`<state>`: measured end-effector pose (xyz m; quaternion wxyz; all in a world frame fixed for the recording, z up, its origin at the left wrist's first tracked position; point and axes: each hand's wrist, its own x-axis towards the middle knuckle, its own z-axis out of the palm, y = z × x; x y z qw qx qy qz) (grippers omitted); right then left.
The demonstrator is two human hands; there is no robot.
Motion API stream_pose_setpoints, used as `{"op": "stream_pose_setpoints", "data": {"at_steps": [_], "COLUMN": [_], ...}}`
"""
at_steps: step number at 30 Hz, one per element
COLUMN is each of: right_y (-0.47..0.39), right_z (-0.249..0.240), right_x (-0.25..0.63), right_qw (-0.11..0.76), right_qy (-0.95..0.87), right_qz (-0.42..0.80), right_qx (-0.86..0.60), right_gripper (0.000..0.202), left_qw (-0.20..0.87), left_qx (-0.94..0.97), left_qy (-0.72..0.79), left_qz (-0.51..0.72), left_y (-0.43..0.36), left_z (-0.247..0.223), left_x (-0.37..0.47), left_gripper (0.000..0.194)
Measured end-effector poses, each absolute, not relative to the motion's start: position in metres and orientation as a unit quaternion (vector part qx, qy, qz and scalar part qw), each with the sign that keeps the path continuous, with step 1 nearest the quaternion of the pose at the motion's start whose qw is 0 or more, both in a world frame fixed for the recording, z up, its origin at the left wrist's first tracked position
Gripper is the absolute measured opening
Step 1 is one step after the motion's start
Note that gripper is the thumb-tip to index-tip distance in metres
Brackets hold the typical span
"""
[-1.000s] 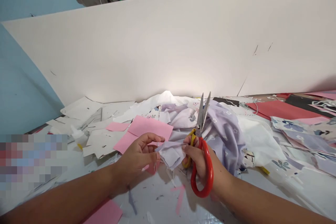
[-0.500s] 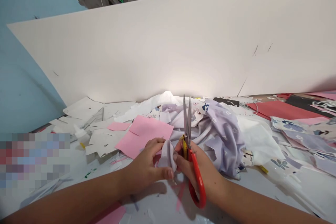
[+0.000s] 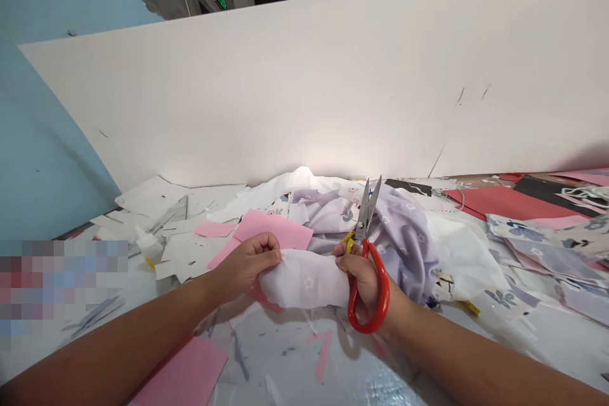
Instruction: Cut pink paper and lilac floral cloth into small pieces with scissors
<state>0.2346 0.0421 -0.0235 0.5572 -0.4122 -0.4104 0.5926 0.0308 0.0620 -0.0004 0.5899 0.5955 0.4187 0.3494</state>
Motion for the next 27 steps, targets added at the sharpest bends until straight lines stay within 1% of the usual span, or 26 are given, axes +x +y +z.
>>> {"op": "stream_pose_setpoints", "data": {"at_steps": [3, 7, 11, 14, 17, 21, 25, 27], "right_y": [0.042, 0.040, 0.034, 0.032, 0.034, 0.032, 0.019, 0.011], "right_z": [-0.022, -0.021, -0.019, -0.019, -0.019, -0.012, 0.002, 0.009], "right_x": [0.233, 0.233, 0.234, 0.237, 0.239, 0.236, 0.227, 0.223], "right_qw": [0.574, 0.566, 0.526, 0.505, 0.499, 0.513, 0.453, 0.430], "right_qy": [-0.310, -0.325, -0.376, -0.432, -0.471, -0.509, -0.538, -0.568], "right_qz": [0.648, 0.649, 0.672, 0.670, 0.657, 0.614, 0.655, 0.641], "right_qx": [-0.394, -0.391, -0.362, -0.332, -0.313, -0.318, -0.276, -0.285], "right_gripper": [0.016, 0.017, 0.014, 0.013, 0.009, 0.005, 0.013, 0.019], "left_qw": [0.547, 0.556, 0.560, 0.540, 0.513, 0.473, 0.499, 0.490], "left_qx": [0.637, 0.642, 0.644, 0.661, 0.699, 0.761, 0.762, 0.758], "left_qy": [0.425, 0.414, 0.400, 0.397, 0.399, 0.377, 0.351, 0.364], "left_qz": [0.338, 0.328, 0.334, 0.337, 0.297, 0.234, 0.218, 0.231], "left_y": [0.069, 0.073, 0.073, 0.069, 0.059, 0.041, 0.032, 0.032], "left_z": [0.006, 0.013, 0.017, 0.026, 0.042, 0.059, 0.059, 0.058], "left_x": [0.025, 0.019, 0.017, 0.016, 0.016, 0.022, 0.033, 0.036], "left_gripper": [0.021, 0.027, 0.020, 0.013, 0.010, 0.018, 0.028, 0.030]}}
